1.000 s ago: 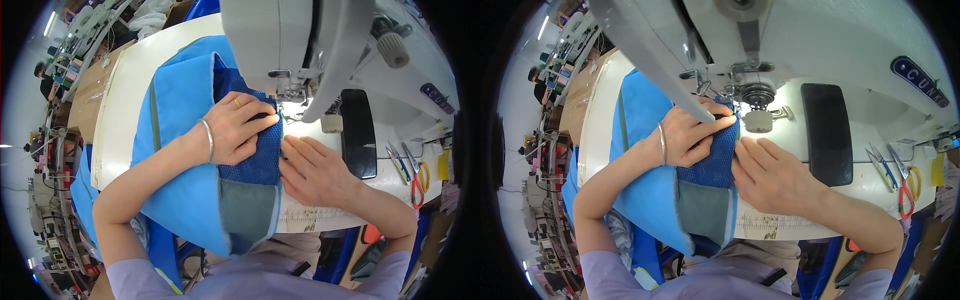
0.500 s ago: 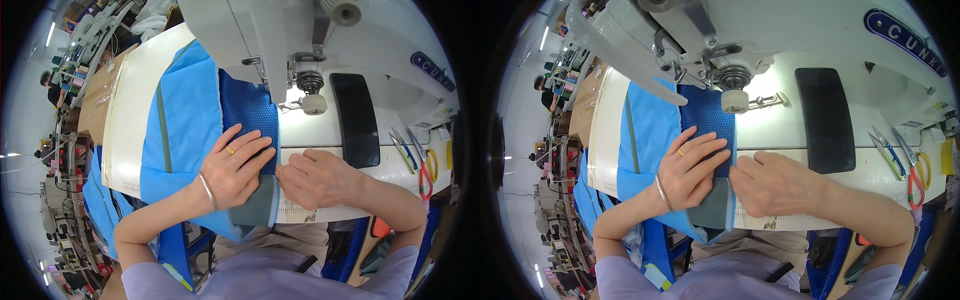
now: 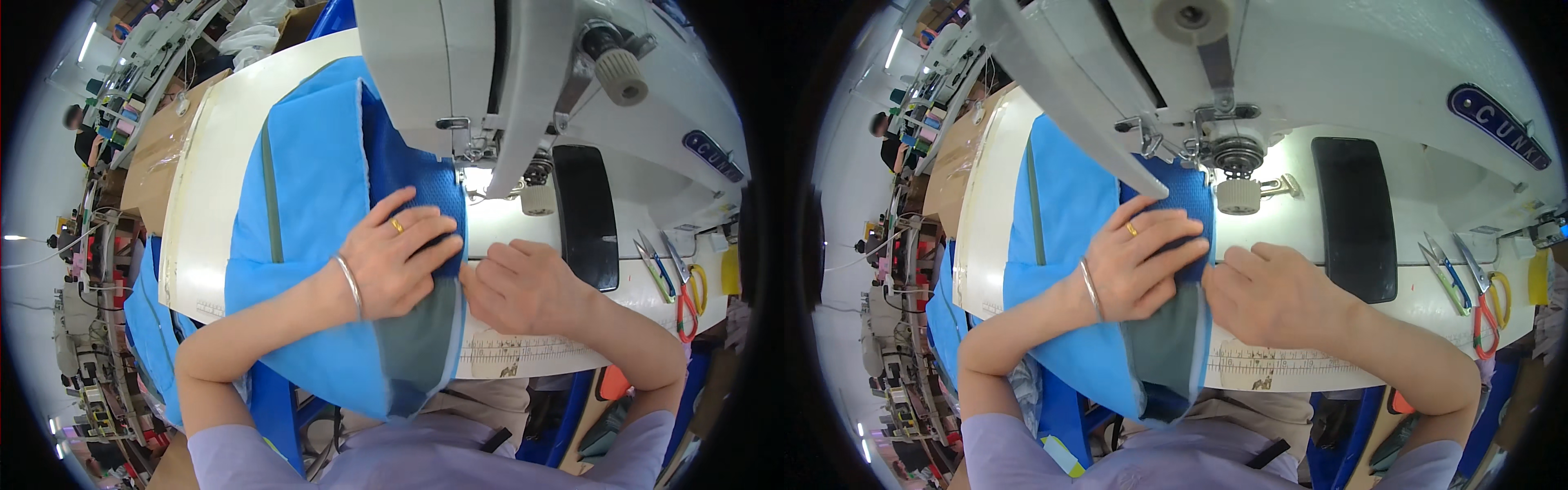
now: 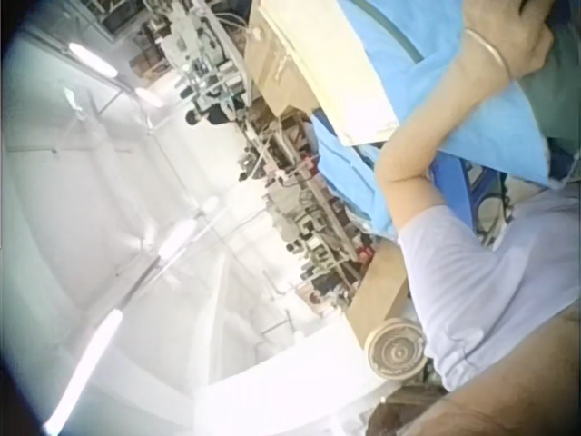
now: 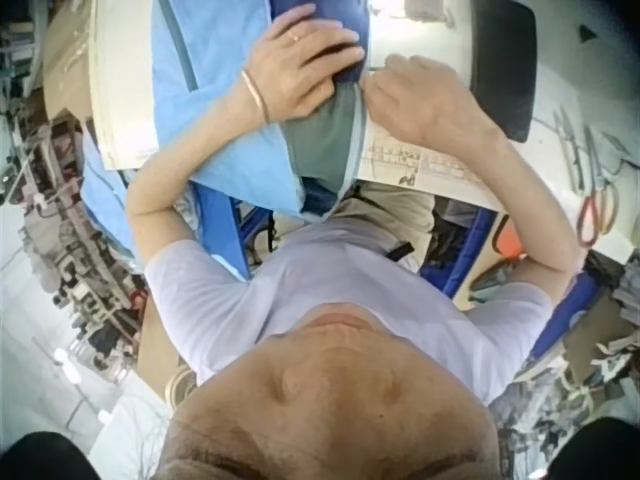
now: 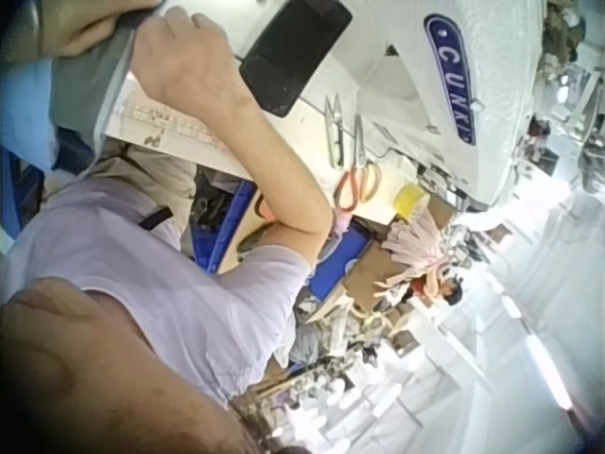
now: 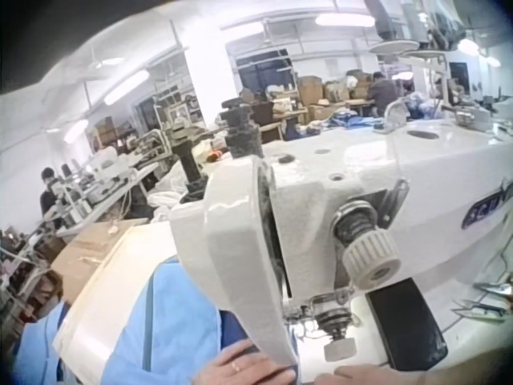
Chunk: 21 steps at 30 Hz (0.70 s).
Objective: The person uses a sewing machine to stitch a blue fabric bag with a dark green trim. They repeatedly align the fabric edges, guide the material through the machine, and adjust the bag's position to sew different sections. The person also briefly adjusts their head-mounted camera strap during the process.
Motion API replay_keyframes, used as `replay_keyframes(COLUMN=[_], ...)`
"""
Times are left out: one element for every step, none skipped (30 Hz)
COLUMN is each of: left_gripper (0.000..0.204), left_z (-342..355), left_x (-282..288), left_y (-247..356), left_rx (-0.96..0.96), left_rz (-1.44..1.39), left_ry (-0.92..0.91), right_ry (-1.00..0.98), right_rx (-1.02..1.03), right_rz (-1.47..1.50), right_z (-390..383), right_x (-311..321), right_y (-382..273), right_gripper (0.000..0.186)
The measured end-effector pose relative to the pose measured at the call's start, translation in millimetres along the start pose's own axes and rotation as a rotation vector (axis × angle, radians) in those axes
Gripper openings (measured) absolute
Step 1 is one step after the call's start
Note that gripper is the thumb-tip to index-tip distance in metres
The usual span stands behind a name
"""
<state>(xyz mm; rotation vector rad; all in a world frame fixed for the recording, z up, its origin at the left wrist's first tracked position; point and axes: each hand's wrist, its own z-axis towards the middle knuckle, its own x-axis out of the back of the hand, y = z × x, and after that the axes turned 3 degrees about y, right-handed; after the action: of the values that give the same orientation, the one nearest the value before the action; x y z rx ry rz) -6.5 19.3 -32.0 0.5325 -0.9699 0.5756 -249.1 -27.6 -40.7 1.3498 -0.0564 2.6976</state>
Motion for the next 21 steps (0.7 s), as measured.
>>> replay_keyframes(left_gripper=[0.056, 0.057, 0.055, 0.055, 0.055, 0.055, 0.052, 0.051, 0.050, 0.049, 0.046, 0.046, 0.045, 0.045, 0.040, 0.038, 0.037, 0.036, 0.036, 0.035, 0.036], left_z=[2, 4, 5, 8, 11, 14, 14, 14, 14, 15, 15, 15, 15, 14, 20, 20, 16, 10, 2, -5, -14], left_x=[0, 0, -2, -2, -1, -1, -1, -1, -1, 1, 2, 4, 6, 8, 23, 32, 43, 49, 53, 53, 51], left_y=[-6, -11, -17, -22, -26, -31, -35, -40, -44, -48, -51, -54, -56, -57, -41, -24, -4, 15, 39, 63, 83], left_rx=[-0.009, -0.020, -0.018, -0.026, -0.034, -0.041, -0.050, -0.064, -0.078, -0.091, -0.089, -0.064, -0.039, -0.014, 0.054, 0.015, -0.022, -0.065, -0.034, -0.010, 0.010], left_rz=[-0.006, -0.010, -0.015, -0.010, -0.003, 0.003, -0.014, -0.032, -0.049, -0.065, -0.090, -0.121, -0.150, -0.184, -0.157, -0.141, -0.116, -0.097, -0.144, -0.199, -0.179], left_ry=[-0.012, -0.025, -0.025, -0.028, -0.035, -0.042, -0.026, -0.024, -0.022, -0.020, -0.009, -0.036, -0.063, -0.090, -0.133, -0.101, -0.069, -0.037, -0.064, -0.084, -0.136], right_ry=[0.015, 0.032, 0.022, 0.013, 0.005, 0.017, 0.030, 0.041, 0.045, 0.049, 0.051, 0.027, 0.003, -0.024, -0.013, -0.014, -0.010, -0.009, 0.031, 0.064, 0.105], right_rx=[-0.012, -0.025, -0.048, -0.071, -0.095, -0.132, -0.169, -0.207, -0.221, -0.233, -0.249, -0.279, -0.307, -0.338, -0.362, -0.361, -0.355, -0.354, -0.354, -0.359, -0.353], right_rz=[-0.017, -0.037, -0.043, -0.049, -0.052, -0.019, 0.015, 0.049, 0.063, 0.077, 0.094, 0.081, 0.070, 0.057, 0.039, 0.040, 0.043, 0.040, 0.092, 0.134, 0.188], right_z=[-1, -1, -1, 1, 3, 5, 8, 10, 11, 13, 15, 16, 17, 17, 18, 16, 17, 16, 18, 21, 25], right_x=[-5, -7, -8, -8, -8, -9, -10, -11, -11, -11, -12, -12, -13, -13, -14, -14, -14, -14, -20, -23, -27], right_y=[2, 5, 6, 7, 7, 8, 7, 7, 8, 9, 9, 9, 9, 10, 11, 13, 15, 17, 18, 19, 19], right_gripper=[0.012, 0.013, 0.014, 0.015, 0.016, 0.017, 0.018, 0.020, 0.020, 0.020, 0.020, 0.020, 0.019, 0.018, 0.016, 0.014, 0.012, 0.010, 0.009, 0.008, 0.009])
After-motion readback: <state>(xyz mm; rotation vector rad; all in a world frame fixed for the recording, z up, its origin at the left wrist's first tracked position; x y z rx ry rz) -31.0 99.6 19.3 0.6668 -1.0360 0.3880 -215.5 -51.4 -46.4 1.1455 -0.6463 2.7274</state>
